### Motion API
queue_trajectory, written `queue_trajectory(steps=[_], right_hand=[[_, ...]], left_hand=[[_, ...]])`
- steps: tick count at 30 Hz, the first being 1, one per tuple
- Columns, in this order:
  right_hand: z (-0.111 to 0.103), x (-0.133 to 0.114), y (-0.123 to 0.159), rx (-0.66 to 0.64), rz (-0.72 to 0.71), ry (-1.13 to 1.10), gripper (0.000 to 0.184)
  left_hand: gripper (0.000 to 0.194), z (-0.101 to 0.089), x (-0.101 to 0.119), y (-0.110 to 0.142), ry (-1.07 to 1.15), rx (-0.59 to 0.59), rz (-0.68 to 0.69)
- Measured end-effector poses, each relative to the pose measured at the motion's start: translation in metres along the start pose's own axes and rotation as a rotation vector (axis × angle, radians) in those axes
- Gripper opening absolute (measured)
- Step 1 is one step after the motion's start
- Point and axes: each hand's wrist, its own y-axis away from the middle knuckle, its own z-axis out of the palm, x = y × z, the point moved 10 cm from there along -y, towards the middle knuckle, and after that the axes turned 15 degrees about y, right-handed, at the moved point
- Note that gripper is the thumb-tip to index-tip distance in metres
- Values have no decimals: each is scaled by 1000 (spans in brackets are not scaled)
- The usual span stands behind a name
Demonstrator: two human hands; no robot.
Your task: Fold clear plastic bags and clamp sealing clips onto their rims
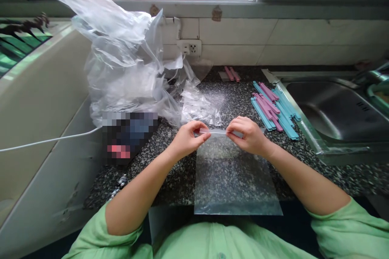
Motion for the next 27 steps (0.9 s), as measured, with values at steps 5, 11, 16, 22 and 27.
queue_trajectory(steps=[5, 11, 16, 22, 27], right_hand=[[0, 0, 0, 3, 3, -32, 10], [4, 4, 1, -20, 42, -75, 8], [2, 7, 1, -10, 87, -140, 10], [-3, 6, 1, 37, 91, -118, 14], [-7, 1, 0, 77, 62, -68, 15]], left_hand=[[9, 0, -3, -1, 107, 12, 22], [8, -2, 5, -1, 52, 28, 98], [10, 0, 14, 2, -3, 22, 157], [9, -1, 15, 2, -19, 35, 155], [8, 0, 1, 1, 38, 38, 30]])
